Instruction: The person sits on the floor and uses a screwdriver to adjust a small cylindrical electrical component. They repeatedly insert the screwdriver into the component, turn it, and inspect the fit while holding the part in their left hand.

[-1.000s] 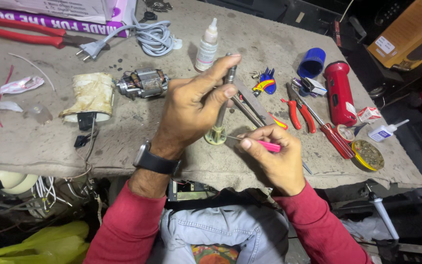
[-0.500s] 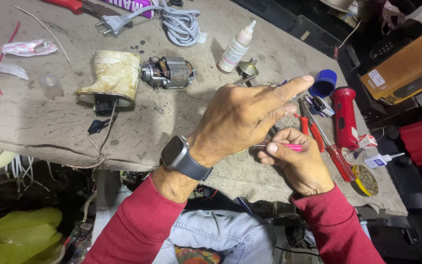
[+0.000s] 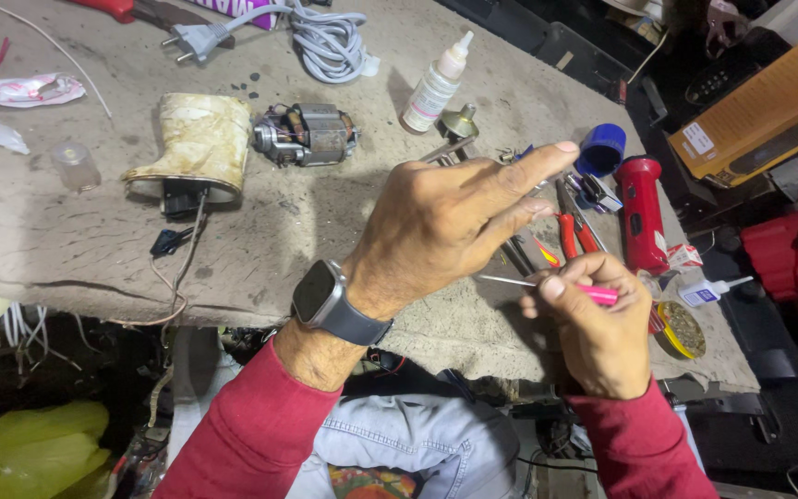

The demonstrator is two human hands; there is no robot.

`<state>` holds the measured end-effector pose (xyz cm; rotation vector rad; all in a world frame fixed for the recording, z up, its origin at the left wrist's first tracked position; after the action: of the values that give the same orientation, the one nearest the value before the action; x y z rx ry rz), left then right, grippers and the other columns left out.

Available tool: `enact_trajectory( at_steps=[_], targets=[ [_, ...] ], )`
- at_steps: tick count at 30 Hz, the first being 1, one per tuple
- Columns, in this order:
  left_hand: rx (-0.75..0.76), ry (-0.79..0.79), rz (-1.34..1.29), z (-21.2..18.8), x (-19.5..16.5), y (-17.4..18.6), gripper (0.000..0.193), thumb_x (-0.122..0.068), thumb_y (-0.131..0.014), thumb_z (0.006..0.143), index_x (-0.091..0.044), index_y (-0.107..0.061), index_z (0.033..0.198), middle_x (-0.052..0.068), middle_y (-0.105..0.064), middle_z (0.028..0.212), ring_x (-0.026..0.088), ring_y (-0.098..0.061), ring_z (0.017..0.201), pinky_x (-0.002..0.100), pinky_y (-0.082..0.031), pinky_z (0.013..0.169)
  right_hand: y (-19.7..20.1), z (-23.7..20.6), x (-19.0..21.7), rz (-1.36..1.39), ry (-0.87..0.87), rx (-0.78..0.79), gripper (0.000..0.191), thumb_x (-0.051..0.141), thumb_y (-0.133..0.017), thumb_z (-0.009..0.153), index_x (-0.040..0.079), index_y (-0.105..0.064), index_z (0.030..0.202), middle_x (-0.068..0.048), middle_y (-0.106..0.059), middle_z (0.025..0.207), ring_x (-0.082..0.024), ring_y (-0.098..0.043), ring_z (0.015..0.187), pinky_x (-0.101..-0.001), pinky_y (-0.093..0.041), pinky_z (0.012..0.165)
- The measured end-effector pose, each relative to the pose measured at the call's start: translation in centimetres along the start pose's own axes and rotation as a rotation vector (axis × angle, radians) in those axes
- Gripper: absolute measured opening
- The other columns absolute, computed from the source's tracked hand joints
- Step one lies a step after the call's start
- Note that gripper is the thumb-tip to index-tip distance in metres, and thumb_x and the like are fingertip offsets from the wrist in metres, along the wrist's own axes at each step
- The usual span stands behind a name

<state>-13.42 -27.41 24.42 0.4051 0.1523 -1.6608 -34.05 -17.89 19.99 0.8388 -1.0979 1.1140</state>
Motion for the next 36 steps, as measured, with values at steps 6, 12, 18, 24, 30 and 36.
enact_trajectory(
  at_steps=[6,12,18,24,30,36],
  targets=[
    [-0.043,-0.044,-0.018,0.5,-1.2,1.2,0.051,-0.018,-0.081,0.102,-0.019,-0.057,0.147,0.002,-0.073,0.091,0.015,-0.07,0.072,0.029,-0.055,0.061,-1.0,-2.1,0.1,-0.387,0.122,-0.094,0.016,-0.003,-0.076,0.088,-0.001,-0.062,0.095,-0.018,-0.077,0.103,-0.016,-0.072,0.085,-0.0316,-0.06,0.078],
    [-0.017,-0.07,-0.033,0.9,-1.7,1.4,0.049,-0.015,-0.082,0.1,-0.015,-0.058,0.143,0.007,-0.075,0.108,0.016,-0.073,0.079,0.028,-0.058,0.066,-2.5,-1.1,0.0,-0.45,0.208,0.013,0.015,-0.001,-0.078,0.09,0.0,-0.063,0.091,-0.014,-0.076,0.097,-0.016,-0.073,0.097,-0.0307,-0.059,0.088],
    [0.003,-0.058,-0.074,1.0,-1.4,0.9,0.047,-0.015,-0.081,0.104,-0.015,-0.055,0.143,0.007,-0.075,0.112,0.015,-0.076,0.086,0.024,-0.061,0.069,-2.3,-0.7,-0.6,-0.395,0.184,0.035,0.016,0.002,-0.078,0.09,0.0,-0.062,0.092,-0.009,-0.074,0.092,-0.016,-0.074,0.096,-0.0309,-0.06,0.088],
    [0.056,-0.009,-0.054,1.3,-1.3,0.5,0.049,-0.011,-0.082,0.1,-0.015,-0.06,0.144,0.008,-0.077,0.112,0.016,-0.076,0.083,0.026,-0.06,0.064,-2.7,-0.6,-0.6,-0.436,0.22,0.049,0.015,0.001,-0.078,0.09,0.001,-0.063,0.091,-0.008,-0.074,0.093,-0.015,-0.074,0.095,-0.0297,-0.06,0.087],
    [0.011,-0.069,-0.094,1.5,-1.8,0.9,0.043,-0.01,-0.078,0.103,-0.012,-0.055,0.139,0.012,-0.073,0.119,0.022,-0.077,0.1,0.027,-0.064,0.081,-3.1,-0.5,-0.5,-0.456,0.243,0.05,0.016,0.002,-0.078,0.09,0.001,-0.063,0.091,-0.01,-0.077,0.095,-0.015,-0.074,0.096,-0.0294,-0.061,0.085],
    [0.063,0.053,-0.019,1.2,-0.8,0.6,0.045,-0.009,-0.08,0.102,-0.011,-0.06,0.143,0.011,-0.076,0.115,0.022,-0.079,0.099,0.029,-0.061,0.078,-5.2,-2.4,1.6,-0.67,0.588,0.102,0.021,0.002,-0.079,0.093,0.002,-0.058,0.089,-0.01,-0.074,0.087,-0.02,-0.08,0.1,-0.0284,-0.063,0.081]
  ],
)
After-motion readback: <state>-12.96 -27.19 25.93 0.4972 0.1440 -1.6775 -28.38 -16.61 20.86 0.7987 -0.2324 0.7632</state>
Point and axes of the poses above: each hand's wrist, its own z-axis towards the middle knuckle, its own y-axis out of the back of the hand, x = y × z, the point moved 8 cm from there along z, towards the middle knuckle
